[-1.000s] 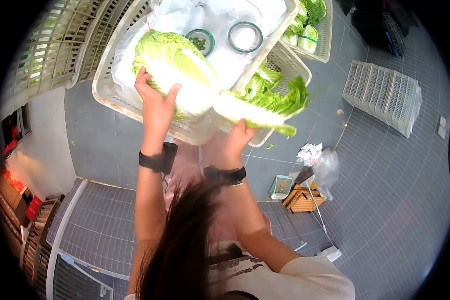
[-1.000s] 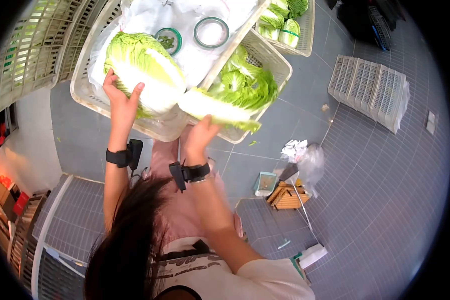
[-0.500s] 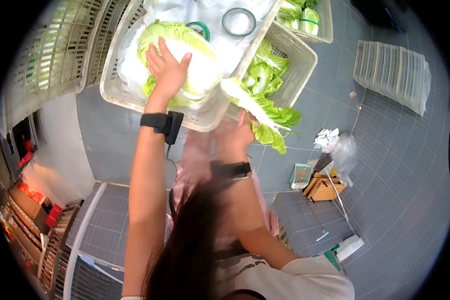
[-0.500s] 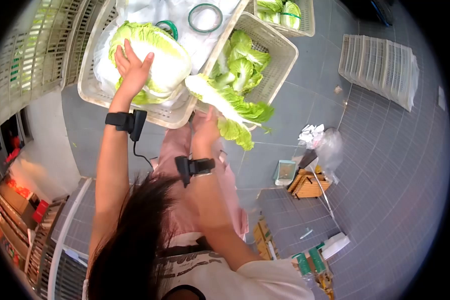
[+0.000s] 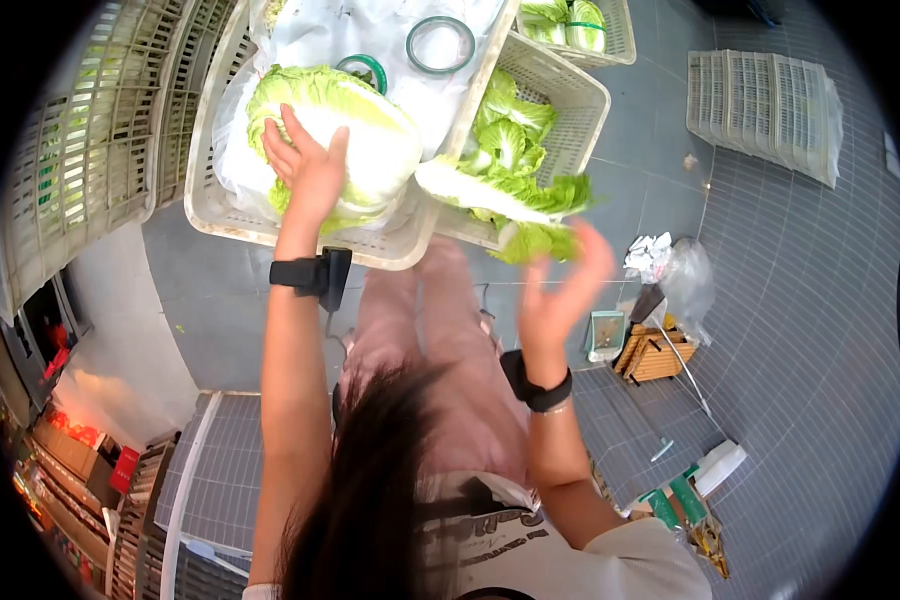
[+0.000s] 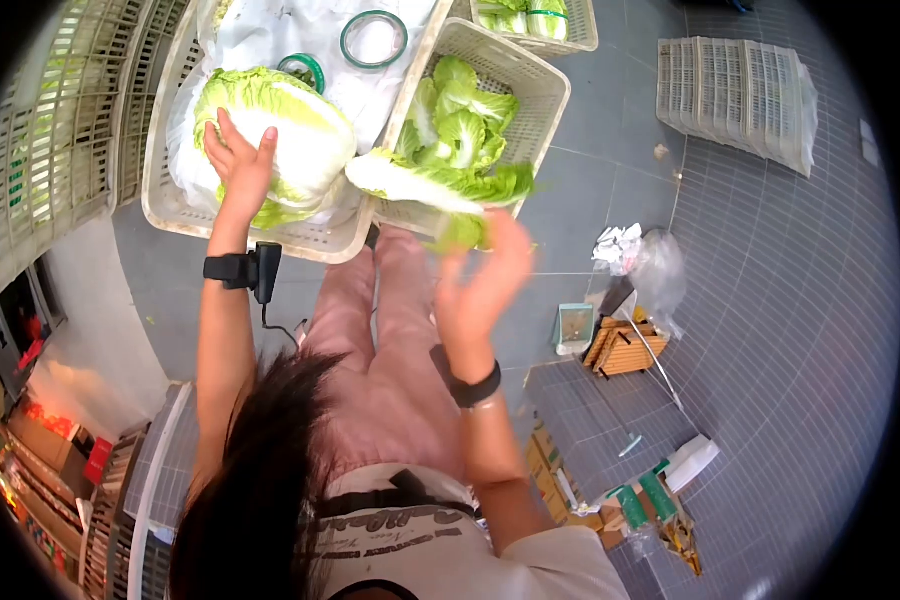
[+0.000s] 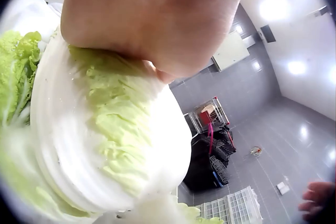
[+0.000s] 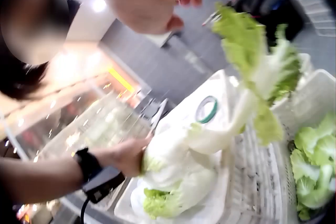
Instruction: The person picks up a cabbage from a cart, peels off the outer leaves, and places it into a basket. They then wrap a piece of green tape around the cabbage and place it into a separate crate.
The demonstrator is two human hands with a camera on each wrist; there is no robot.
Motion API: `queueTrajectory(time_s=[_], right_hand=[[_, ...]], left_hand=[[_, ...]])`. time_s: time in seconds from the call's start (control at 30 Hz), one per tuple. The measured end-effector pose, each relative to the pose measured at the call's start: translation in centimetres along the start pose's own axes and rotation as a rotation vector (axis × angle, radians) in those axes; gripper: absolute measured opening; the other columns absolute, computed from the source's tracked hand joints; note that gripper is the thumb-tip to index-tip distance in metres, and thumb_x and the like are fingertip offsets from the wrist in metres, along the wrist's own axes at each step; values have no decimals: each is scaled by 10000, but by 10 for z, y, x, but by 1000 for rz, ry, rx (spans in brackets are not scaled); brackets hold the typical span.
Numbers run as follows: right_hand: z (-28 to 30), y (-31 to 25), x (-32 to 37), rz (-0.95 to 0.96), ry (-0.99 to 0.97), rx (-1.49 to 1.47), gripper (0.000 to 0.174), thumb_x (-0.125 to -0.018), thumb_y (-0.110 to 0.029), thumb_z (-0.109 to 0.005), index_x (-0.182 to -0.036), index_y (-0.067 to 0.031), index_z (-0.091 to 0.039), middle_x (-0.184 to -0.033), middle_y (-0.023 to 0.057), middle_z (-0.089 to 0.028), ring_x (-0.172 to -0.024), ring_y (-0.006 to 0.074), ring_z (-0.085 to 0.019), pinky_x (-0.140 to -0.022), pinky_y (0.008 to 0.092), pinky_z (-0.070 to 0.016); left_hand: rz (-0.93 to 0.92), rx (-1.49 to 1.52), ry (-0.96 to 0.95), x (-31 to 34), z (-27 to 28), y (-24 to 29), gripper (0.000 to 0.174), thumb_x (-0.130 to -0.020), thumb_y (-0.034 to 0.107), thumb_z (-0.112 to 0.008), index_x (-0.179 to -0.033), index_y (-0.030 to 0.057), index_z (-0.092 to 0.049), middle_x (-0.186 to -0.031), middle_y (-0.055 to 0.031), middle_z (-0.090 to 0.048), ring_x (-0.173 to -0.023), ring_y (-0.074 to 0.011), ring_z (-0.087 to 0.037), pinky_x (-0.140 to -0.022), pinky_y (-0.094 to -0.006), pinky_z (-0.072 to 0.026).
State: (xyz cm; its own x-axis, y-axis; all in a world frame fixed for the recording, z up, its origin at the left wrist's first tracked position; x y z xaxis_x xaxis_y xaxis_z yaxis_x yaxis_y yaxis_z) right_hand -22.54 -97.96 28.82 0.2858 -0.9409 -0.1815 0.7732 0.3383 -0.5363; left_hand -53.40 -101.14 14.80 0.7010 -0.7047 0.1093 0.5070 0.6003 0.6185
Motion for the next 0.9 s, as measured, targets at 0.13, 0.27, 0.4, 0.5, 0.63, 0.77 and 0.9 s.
queueTrajectory(time_s=[0.13, 0.27, 0.4, 0.5, 0.63, 0.77, 0.9], right_hand=[[-105, -39, -33, 251, -229, 129, 494, -732, -135, -740, -1167, 32, -578, -1154, 191, -601, -1068, 337, -562, -923, 409, -444], [-167, -35, -58, 127, -424, 250, 229, -723, -116, -705, -914, -6, -640, -921, 144, -657, -922, 298, -581, -818, 396, -468], [-181, -25, -45, 186, -362, 338, 56, -728, -78, -634, -766, -42, -655, -705, 126, -640, -801, 301, -616, -732, 405, -491], [-161, -32, -45, 151, -554, 305, 82, -731, -80, -635, -802, -48, -659, -699, 140, -634, -725, 309, -632, -692, 418, -504], [-105, -19, -25, 258, -583, 198, 164, -750, -75, -624, -903, -43, -675, -687, 147, -623, -714, 310, -636, -730, 422, -511], [-61, 53, -23, 327, -577, 188, 222, -803, -86, -632, -1013, -28, -680, -728, 140, -650, -795, 315, -651, -878, 438, -483], [-60, 100, -49, 275, -313, 252, 238, -835, -124, -685, -1049, -19, -674, -825, 145, -689, -874, 312, -660, -970, 431, -440]], left_hand=[[28, 16, 23, -2, -4, 6, 956, -890, 441, -643, -1548, 78, -52, -1557, -306, 15, -1434, -490, 23, -1151, -588, -37], [-70, -64, 178, -4, -9, 16, 899, -912, 445, -623, -1539, 47, -117, -1532, -323, -70, -1409, -507, -66, -1136, -595, -83], [-92, -88, 185, -7, -9, 27, 866, -914, 403, -625, -1531, 25, -148, -1519, -334, -101, -1406, -525, -71, -1109, -651, -102], [-110, -136, 200, -9, -8, 29, 839, -917, 394, -621, -1528, 29, -176, -1516, -334, -115, -1403, -521, -86, -1100, -659, -116], [-99, -206, 233, -8, -16, 49, 820, -914, 388, -621, -1528, 46, -198, -1519, -328, -120, -1401, -516, -101, -1095, -663, -122], [-72, -212, 239, -2, -17, 49, 785, -934, 413, -591, -1542, 105, -202, -1534, -299, -107, -1410, -496, -95, -1119, -623, -111], [-104, -124, 213, 16, -2, 32, 759, -953, 393, -573, -1548, 116, -193, -1542, -300, -91, -1422, -478, -99, -1145, -551, -128]])
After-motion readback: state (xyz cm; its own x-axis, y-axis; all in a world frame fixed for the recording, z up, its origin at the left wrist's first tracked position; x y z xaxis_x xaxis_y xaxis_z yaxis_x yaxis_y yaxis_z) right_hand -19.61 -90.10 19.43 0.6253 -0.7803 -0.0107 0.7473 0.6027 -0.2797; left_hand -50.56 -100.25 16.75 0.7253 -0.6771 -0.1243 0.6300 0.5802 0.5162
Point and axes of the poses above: each hand's wrist, its own x-axis away from the middle knuckle, its own z-axis out of the back of the hand, y = z × x, the point moved 4 cm from there along -x, towards the middle knuckle
